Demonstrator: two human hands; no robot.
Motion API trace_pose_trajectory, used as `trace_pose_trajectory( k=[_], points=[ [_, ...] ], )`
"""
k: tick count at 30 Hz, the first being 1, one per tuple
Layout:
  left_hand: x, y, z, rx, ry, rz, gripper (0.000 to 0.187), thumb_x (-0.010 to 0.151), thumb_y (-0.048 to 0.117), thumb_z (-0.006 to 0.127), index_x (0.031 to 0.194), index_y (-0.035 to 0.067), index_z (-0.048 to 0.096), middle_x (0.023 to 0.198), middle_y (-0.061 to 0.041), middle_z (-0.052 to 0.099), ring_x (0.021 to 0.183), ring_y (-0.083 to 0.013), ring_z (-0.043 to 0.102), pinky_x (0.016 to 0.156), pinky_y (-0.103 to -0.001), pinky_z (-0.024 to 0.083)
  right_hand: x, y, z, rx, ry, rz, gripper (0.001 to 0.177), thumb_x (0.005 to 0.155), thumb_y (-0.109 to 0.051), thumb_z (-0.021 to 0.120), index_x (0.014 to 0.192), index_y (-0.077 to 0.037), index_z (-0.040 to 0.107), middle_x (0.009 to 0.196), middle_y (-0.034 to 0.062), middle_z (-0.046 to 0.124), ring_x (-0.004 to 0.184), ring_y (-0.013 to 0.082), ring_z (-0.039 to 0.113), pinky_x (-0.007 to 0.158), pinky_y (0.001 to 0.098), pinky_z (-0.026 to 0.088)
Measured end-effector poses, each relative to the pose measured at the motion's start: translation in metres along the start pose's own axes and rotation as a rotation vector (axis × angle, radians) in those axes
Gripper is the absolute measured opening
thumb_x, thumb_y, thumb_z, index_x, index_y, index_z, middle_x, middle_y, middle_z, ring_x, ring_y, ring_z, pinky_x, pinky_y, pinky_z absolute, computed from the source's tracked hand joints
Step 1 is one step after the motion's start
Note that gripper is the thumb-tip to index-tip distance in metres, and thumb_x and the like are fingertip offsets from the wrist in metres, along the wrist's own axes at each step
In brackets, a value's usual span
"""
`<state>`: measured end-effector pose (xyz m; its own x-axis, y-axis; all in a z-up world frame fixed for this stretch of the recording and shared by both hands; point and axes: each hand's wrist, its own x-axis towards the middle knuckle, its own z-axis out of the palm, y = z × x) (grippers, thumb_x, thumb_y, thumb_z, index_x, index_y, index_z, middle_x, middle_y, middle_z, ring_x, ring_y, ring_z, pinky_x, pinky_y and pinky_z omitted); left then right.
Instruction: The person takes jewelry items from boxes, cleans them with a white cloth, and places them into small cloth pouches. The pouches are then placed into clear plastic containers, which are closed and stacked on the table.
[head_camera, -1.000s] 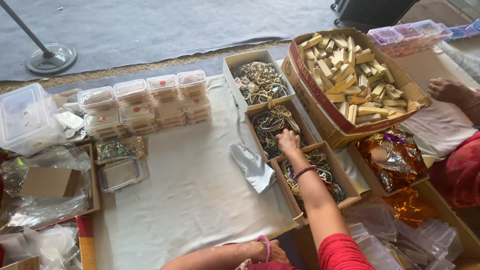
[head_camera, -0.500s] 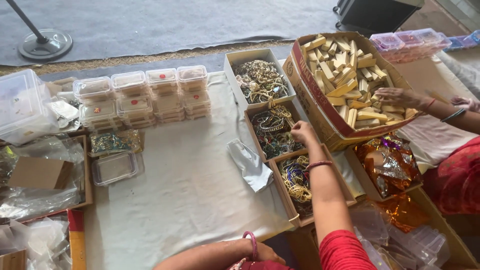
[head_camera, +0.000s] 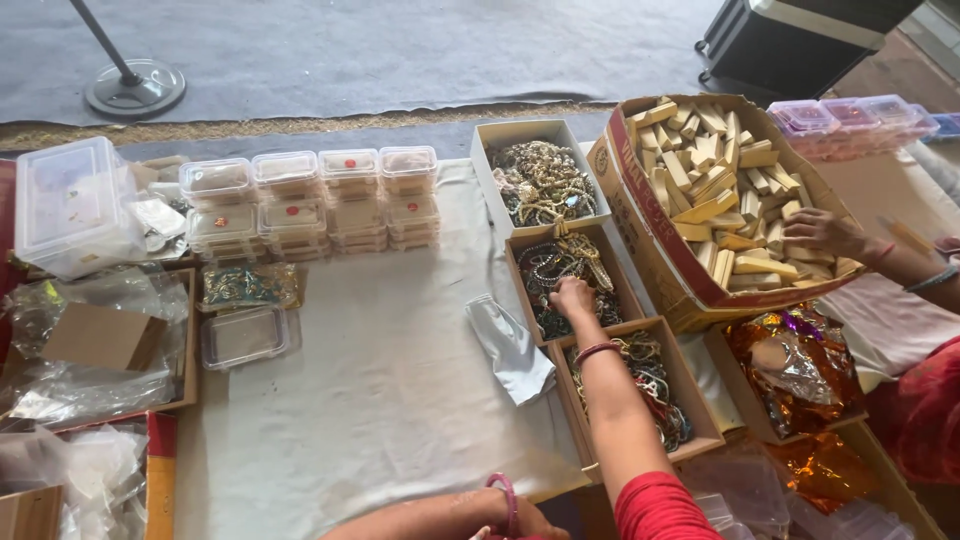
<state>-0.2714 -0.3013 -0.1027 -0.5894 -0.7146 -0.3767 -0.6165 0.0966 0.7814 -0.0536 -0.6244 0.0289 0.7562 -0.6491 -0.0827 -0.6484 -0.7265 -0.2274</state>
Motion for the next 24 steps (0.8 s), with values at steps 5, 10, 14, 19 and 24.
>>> trace_pose_trajectory(
  k=[5,10,14,19,24],
  points=[
    [-0.083,0.087,-0.060,0.121,0.411,0.047,0.042,0.099,0.036,0.054,0.139,0.025,0.058,0.105,-0.014,0.077,0.097,-0.0332,0.073,0.094,-0.055,0.047,-0.021,-0.020,-0.096,0.384,-0.342,0.120,0.026,0.093,-0.027,0.073,0.112,-0.010,0.076,0.104,0.0094,0.077,0.084,0.0143,0.068,0.074,0.0307,0.059],
    [-0.171,0.119,-0.121,0.161,0.925,-0.091,0.045,0.085,0.034,0.076,0.127,0.021,0.066,0.112,-0.012,0.069,0.106,-0.0338,0.065,0.088,-0.051,0.049,-0.092,-0.070,-0.262,0.716,-0.333,0.002,0.018,0.097,-0.020,0.063,0.104,-0.006,0.073,0.087,0.0051,0.070,0.070,0.0109,0.055,0.064,0.0227,0.049],
    [-0.237,0.115,-0.152,0.104,1.355,-0.140,0.033,0.085,0.027,0.081,0.113,0.016,0.071,0.104,-0.012,0.070,0.101,-0.0345,0.068,0.088,-0.047,0.054,-0.140,-0.115,-0.342,0.699,-0.213,-0.346,0.016,0.099,-0.016,0.067,0.096,-0.001,0.069,0.077,0.0050,0.064,0.065,0.0112,0.055,0.062,0.0221,0.052],
    [-0.325,0.141,-0.187,-0.198,1.709,-0.115,0.054,0.083,0.027,0.082,0.130,0.009,0.061,0.119,-0.011,0.068,0.110,-0.0274,0.066,0.094,-0.042,0.054,-0.158,-0.163,-0.336,0.660,-0.390,-0.672,0.016,0.092,-0.015,0.072,0.100,-0.002,0.071,0.078,0.0012,0.067,0.066,0.0058,0.059,0.059,0.0206,0.051],
    [-0.389,0.151,-0.165,-0.212,1.754,0.071,0.070,0.087,0.027,0.082,0.144,0.002,0.051,0.141,-0.016,0.057,0.132,-0.0288,0.049,0.105,-0.047,0.042,-0.226,-0.248,-0.272,0.399,-0.520,-0.921,0.018,0.087,-0.016,0.077,0.097,-0.001,0.075,0.076,0.0001,0.067,0.060,0.0069,0.062,0.052,0.0239,0.053]
  ],
)
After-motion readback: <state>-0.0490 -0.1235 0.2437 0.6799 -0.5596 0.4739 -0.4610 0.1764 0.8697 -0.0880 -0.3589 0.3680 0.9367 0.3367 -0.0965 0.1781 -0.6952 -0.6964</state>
